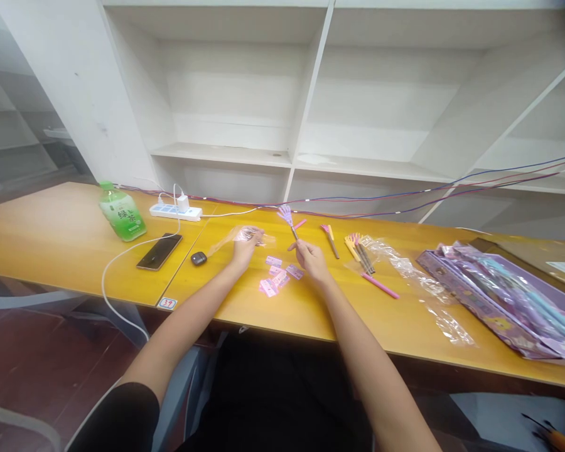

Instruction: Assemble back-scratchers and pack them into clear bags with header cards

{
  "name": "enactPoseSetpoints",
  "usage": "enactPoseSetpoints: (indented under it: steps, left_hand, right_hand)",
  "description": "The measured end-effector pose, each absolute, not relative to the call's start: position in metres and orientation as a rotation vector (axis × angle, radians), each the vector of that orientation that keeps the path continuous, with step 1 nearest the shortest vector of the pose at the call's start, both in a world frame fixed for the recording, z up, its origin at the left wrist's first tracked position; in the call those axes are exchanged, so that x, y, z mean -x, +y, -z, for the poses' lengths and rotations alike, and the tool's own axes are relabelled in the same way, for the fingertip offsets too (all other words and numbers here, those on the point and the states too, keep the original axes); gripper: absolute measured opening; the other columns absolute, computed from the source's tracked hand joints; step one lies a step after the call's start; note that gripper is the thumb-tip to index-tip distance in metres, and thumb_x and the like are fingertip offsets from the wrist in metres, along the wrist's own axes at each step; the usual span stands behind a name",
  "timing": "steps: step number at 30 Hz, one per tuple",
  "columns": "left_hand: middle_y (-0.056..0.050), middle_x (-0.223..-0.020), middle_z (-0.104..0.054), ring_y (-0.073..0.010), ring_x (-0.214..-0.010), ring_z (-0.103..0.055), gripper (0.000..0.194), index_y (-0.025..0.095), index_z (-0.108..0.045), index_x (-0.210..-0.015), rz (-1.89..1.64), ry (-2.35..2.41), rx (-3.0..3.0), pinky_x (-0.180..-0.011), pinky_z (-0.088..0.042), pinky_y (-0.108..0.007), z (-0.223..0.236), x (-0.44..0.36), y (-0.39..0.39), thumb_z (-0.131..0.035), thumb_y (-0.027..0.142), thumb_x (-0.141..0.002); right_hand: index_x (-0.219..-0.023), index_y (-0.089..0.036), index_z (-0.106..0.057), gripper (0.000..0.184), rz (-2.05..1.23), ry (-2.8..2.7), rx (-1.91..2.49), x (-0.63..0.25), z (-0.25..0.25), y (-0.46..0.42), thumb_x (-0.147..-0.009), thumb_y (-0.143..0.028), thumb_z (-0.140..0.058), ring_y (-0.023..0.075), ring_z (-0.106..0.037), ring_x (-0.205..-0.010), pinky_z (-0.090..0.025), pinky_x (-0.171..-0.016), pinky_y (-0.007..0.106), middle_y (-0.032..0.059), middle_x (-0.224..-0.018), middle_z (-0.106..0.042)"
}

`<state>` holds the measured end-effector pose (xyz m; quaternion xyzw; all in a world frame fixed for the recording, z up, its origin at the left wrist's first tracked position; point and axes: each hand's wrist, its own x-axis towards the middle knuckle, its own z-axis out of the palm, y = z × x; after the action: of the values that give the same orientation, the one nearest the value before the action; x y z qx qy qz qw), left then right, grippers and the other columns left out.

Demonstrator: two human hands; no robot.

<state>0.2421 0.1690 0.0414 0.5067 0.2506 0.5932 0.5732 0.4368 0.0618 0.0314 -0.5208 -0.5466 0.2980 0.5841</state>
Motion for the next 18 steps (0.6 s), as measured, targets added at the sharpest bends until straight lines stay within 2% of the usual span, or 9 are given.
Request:
enactPoseSetpoints:
  steps: [5,8,13,18]
  left_hand:
    - [0.001,-0.083,-0.067,-0.0088,-0.065,-0.060,0.050,0.018,-0.061,-0.091,-1.446,0.573,-1.082,-0.064,-0.050,-0.023,-0.045,-0.238,0.173,-0.091,0.052,-0.070]
    - [0.000,-0.086,-0.069,-0.0077,-0.067,-0.061,0.049,0.019,-0.060,-0.093,-1.453,0.556,-1.018,-0.065,-0.049,-0.021,-0.048,-0.234,0.175,-0.090,0.052,-0.073]
    - [0.000,-0.087,-0.070,-0.0071,-0.067,-0.061,0.049,0.020,-0.059,-0.094,-1.440,0.537,-0.977,-0.065,-0.048,-0.020,-0.051,-0.231,0.176,-0.090,0.051,-0.074]
    - [-0.001,-0.087,-0.070,-0.0080,-0.067,-0.062,0.054,0.019,-0.059,-0.093,-1.377,0.543,-0.998,-0.065,-0.048,-0.021,-0.049,-0.233,0.176,-0.092,0.055,-0.070]
  right_hand:
    - [-0.079,-0.021,-0.074,0.062,-0.452,-1.604,1.424,-0.442,-0.031,0.057,-0.098,-0.073,-0.047,0.0157,-0.044,-0.061,-0.034,-0.060,0.029,-0.0009,-0.061,-0.047]
    - [-0.075,-0.021,-0.071,0.061,-0.407,-1.663,1.463,-0.446,-0.032,0.056,-0.102,-0.066,-0.042,0.0171,-0.050,-0.064,-0.036,-0.064,0.030,0.0003,-0.064,-0.055]
    - [-0.071,-0.021,-0.067,0.056,-0.411,-1.748,1.542,-0.449,-0.033,0.054,-0.103,-0.060,-0.043,0.0176,-0.051,-0.062,-0.034,-0.063,0.030,0.0001,-0.062,-0.057]
    - [-0.071,-0.022,-0.064,0.056,-0.434,-1.779,1.578,-0.448,-0.033,0.054,-0.104,-0.061,-0.040,0.0176,-0.051,-0.061,-0.033,-0.062,0.030,-0.0002,-0.061,-0.057]
